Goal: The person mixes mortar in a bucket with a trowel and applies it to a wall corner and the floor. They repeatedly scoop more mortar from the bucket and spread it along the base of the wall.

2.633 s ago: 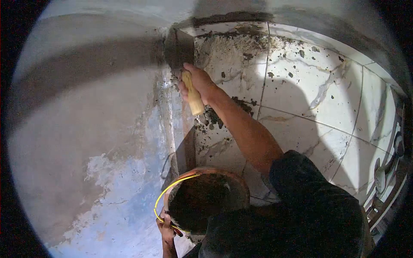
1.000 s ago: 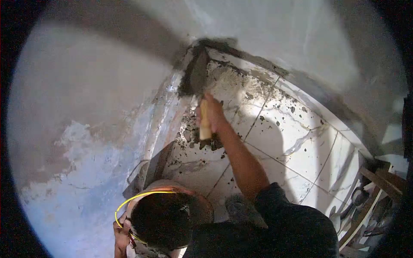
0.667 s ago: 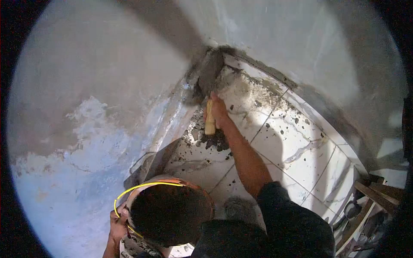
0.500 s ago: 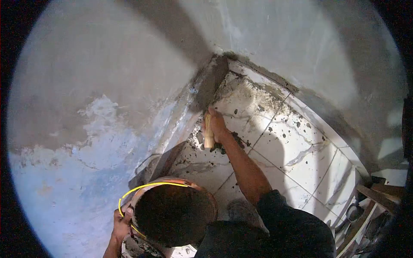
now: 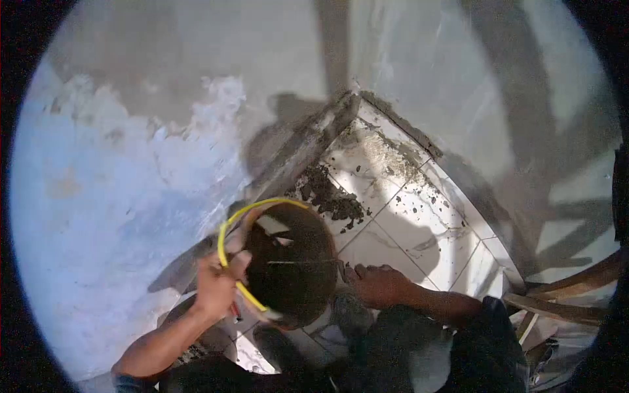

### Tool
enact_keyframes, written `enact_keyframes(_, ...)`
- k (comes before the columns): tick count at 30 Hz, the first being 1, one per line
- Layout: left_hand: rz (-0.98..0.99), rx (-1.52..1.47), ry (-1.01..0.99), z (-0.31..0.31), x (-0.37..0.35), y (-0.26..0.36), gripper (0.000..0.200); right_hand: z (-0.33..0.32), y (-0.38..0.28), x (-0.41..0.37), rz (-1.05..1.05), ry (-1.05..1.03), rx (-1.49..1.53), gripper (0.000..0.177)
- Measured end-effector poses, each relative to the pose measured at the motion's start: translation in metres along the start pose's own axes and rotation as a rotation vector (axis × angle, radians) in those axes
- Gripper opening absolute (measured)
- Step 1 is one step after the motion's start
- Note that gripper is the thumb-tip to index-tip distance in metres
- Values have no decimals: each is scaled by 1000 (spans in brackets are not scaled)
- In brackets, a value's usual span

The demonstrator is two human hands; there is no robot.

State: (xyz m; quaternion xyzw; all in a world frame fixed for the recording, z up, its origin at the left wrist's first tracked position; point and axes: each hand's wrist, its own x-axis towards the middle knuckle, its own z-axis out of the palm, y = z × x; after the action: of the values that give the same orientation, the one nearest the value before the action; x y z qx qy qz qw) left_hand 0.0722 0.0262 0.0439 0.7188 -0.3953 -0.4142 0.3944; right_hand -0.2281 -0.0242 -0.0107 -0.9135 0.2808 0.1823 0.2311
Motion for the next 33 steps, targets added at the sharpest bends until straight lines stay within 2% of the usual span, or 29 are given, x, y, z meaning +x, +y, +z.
enact_keyframes(2,-114,176,-126,11,-7,31,23,0,-14,11,86,-25,53,48)
enact_keyframes(3,-118,165,-128,19,-10,21,23,5,-17,15,171,-47,108,47)
enact_keyframes(4,54,152,-120,30,-8,4,27,22,-19,22,176,-56,105,47)
enact_keyframes(5,224,138,-109,37,-12,-7,30,47,-18,29,77,-170,-33,44)
enact_keyframes(6,220,131,-109,41,-19,-7,30,61,-22,33,-25,-279,-172,40)
enact_keyframes(7,214,145,-118,44,-25,-5,32,63,-26,29,-25,-280,-174,40)
enact_keyframes(9,210,158,-116,44,-33,-8,35,63,-28,20,-452,12,253,34)
enact_keyframes(10,224,153,-112,43,-35,-12,34,64,-28,27,-457,13,251,34)
enact_keyframes(12,234,150,-108,39,-38,-16,34,62,-19,48,-718,-173,549,39)
enact_keyframes(13,236,98,-82,34,-35,-15,34,42,-20,46,-721,-172,551,39)
enact_keyframes(15,242,48,-56,23,-31,-9,35,-4,-24,30,-283,-505,977,45)
enact_keyframes(16,116,36,-52,15,-32,0,34,-4,-21,27,-289,-502,979,45)
enact_keyframes(17,-11,26,-46,8,-32,5,33,-2,-18,23,-224,-529,1212,47)
enact_keyframes(18,76,-79,-39,5,-27,-3,34,1,-16,19,-155,-554,1449,48)
enact_keyframes(19,76,-65,-43,1,-24,-8,34,4,-11,15,-164,-548,1460,48)
enact_keyframes(21,75,-1,10,-4,-23,-16,34,8,0,7,-173,-441,1976,47)
enact_keyframes(22,113,-17,-14,-6,-27,-11,37,8,4,3,-185,-432,1990,47)
enact_keyframes(24,127,37,-23,-10,-29,-13,37,4,13,-5,-194,-130,2316,47)
enact_keyframes(25,138,77,-24,-13,-30,-14,37,3,17,-5,-207,-122,2329,47)
enact_keyframes(27,174,90,-56,-20,-31,-15,36,1,28,-4,-149,331,2181,49)
enact_keyframes(28,170,166,-85,-27,-31,-16,36,-4,33,1,-150,502,2093,49)
enact_keyframes(29,167,242,-112,-31,-33,-17,36,-11,35,5,-158,515,2108,49)
enact_keyframes(30,170,262,-122,-35,-38,-13,36,-20,33,7,-160,734,2076,48)
enact_keyframes(31,64,280,-161,-40,-44,-5,34,-28,33,8,-157,954,2031,47)
enact_keyframes(32,-39,296,-194,-43,-48,-2,31,-34,38,10,-152,1029,2051,42)
enact_keyframes(33,-35,315,-197,-47,-52,-6,31,-39,41,14,-159,1040,2065,42)
